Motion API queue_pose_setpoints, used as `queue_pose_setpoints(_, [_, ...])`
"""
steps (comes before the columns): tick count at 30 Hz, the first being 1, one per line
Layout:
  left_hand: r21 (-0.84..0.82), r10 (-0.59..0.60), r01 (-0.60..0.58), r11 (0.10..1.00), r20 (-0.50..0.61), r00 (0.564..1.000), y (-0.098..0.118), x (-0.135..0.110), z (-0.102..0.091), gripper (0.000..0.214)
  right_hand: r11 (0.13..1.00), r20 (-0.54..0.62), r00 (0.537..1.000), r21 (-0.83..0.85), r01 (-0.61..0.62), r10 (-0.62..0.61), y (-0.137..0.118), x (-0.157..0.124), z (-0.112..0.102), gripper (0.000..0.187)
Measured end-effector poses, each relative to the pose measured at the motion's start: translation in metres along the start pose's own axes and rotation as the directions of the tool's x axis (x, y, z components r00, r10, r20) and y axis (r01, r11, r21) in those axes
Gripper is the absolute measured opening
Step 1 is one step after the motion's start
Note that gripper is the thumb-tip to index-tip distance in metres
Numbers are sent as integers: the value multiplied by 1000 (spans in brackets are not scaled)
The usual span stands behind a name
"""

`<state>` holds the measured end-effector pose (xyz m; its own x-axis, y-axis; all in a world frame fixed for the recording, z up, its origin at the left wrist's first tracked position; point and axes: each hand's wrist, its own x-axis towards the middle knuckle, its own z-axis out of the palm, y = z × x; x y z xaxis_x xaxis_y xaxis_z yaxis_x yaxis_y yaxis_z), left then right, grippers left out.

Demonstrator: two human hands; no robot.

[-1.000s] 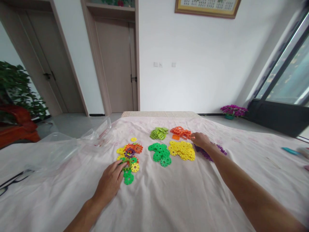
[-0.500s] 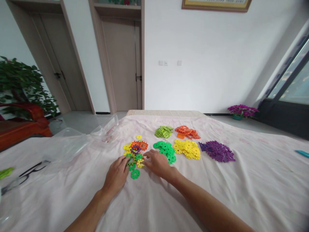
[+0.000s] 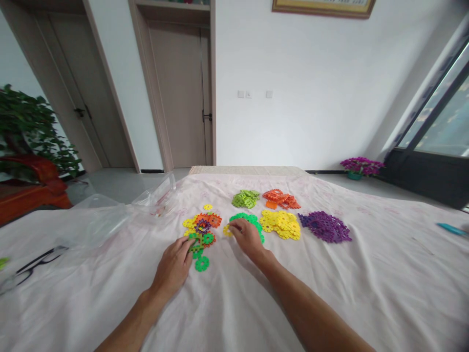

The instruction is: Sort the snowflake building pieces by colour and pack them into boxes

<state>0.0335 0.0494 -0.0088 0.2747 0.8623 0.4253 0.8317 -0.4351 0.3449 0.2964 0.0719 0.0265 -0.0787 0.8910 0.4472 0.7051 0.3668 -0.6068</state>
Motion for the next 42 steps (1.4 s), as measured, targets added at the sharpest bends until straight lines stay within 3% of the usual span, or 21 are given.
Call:
queue_pose_setpoints(2, [-13, 3, -3, 1000, -4, 1000, 0, 0, 0, 37, 993, -101, 990, -51, -107, 102, 17, 8, -20, 23])
queue_pose_setpoints(8, [-32, 28, -29, 999, -18, 999, -4, 0, 4, 37, 872, -312, 875, -210, -443, 369, 67, 12, -74, 33])
queue_pose_setpoints(10, [-31, 26, -27, 999, -16, 1000, -4, 0, 3, 36, 820, -372, 837, -259, -510, 402, 77, 10, -86, 34])
queue_pose_setpoints(13, [-42, 15, -16, 999, -8, 1000, -1, 1, 0, 36, 778, -469, 807, -327, -536, 359, 82, 8, -94, 34])
queue_pose_setpoints(15, [-57, 7, -7, 998, -6, 1000, 1, 1, -2, 36, 802, -492, 820, -340, -491, 293, 79, 9, -90, 34])
queue_pose_setpoints(17, [-75, 2, -3, 997, -9, 1000, 2, 1, -3, 37, 864, -457, 865, -328, -382, 209, 71, 11, -80, 32])
queue_pose_setpoints(21, [-103, 4, -5, 995, -13, 1000, 3, 1, -4, 40, 962, -246, 969, -258, -87, 22, 40, 9, -49, 26])
queue_pose_setpoints(23, [-112, 6, -7, 994, -8, 1000, 4, 1, -5, 42, 972, -110, 992, -234, 31, -59, 22, 5, -33, 25])
queue_pose_setpoints(26, [-120, 15, -15, 993, -3, 1000, 4, 1, -5, 43, 962, 67, 983, -206, 181, -171, -5, -3, -11, 27])
queue_pose_setpoints(32, [-123, 28, -26, 992, 17, 999, 5, 1, -7, 42, 903, 317, 889, -168, 395, -330, -31, -11, 19, 44])
queue_pose_setpoints(38, [-107, 30, -27, 994, 25, 999, 6, 1, -8, 39, 901, 347, 876, -154, 405, -335, -30, -12, 26, 21])
queue_pose_setpoints(42, [-95, 29, -27, 995, 25, 999, 6, 2, -8, 35, 906, 297, 895, -164, 390, -331, -27, -16, 26, 22])
